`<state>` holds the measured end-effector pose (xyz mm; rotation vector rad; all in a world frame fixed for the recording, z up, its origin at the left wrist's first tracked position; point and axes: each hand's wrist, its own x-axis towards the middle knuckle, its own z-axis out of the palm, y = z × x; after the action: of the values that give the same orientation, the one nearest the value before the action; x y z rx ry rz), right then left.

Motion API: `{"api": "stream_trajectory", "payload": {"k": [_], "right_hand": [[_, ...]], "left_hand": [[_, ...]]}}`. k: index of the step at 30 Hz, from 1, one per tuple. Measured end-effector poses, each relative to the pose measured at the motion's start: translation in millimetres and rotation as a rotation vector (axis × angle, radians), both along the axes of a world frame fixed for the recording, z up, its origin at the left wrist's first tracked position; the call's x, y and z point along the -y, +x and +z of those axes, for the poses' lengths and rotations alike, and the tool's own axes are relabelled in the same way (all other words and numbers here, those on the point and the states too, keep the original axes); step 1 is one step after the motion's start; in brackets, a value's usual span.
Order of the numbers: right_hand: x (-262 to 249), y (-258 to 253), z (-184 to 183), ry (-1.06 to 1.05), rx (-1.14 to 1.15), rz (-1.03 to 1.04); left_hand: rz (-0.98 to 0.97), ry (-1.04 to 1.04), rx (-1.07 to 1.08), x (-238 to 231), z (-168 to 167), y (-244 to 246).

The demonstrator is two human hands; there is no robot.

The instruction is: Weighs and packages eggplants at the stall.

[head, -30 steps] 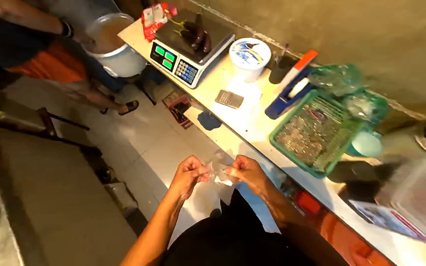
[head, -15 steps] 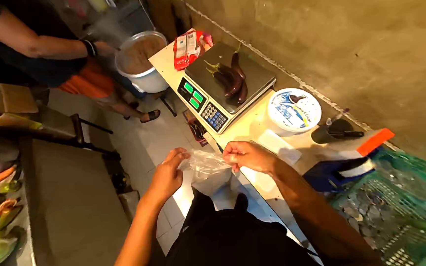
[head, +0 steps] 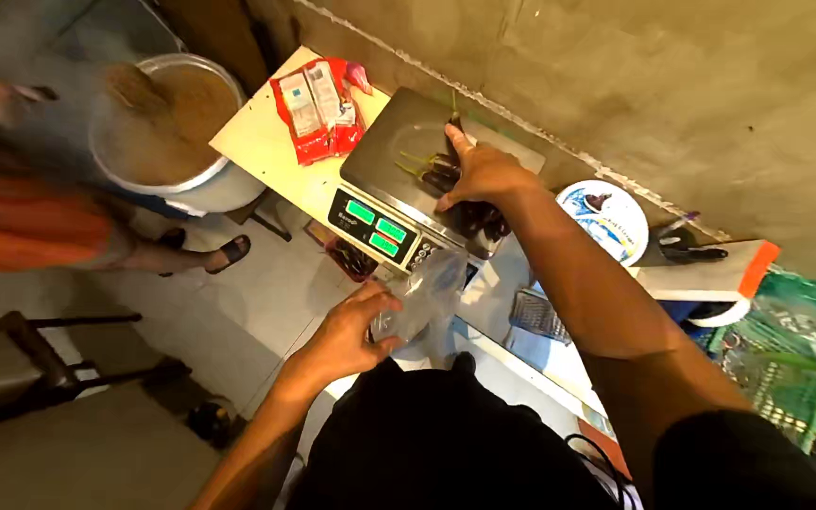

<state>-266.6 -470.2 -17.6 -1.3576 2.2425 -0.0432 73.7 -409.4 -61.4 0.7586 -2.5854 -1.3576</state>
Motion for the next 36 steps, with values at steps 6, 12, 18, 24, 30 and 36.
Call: {"api": "stream_trajectory", "payload": {"k": [6, 12, 18, 24, 30, 36], "right_hand": [[9.9, 0.6, -8.8, 0.049, -0.040, -0.058], [13.5, 2.2, -4.7, 0.074, -0.052, -0.075], [12.1, 0.5, -8.6, 0.040, -0.028, -0.079], [4.2, 13.6, -8.9, 0.059, -0.016, -0.111], [-16.8, -2.0, -8.3, -0.077, 0.132, -0.168], [-22.9, -2.5, -8.3, -0.020, 0.032, -0.142]], "left_hand": [[-0.002, 0.044, 0.002, 47.5, -18.9, 49.6], [0.479, -0.387, 0.289, 105.7, 0.7, 112.1], [0.517, -0.406, 0.142, 111.8, 43.3, 82.8], [-0.279, 0.048, 0.134, 37.6, 9.1, 4.0], [-0.507, 0.250, -0.055, 8.1, -20.4, -52.5], [-0.552, 0.182, 0.065, 1.8, -37.2, -49.7]]}}
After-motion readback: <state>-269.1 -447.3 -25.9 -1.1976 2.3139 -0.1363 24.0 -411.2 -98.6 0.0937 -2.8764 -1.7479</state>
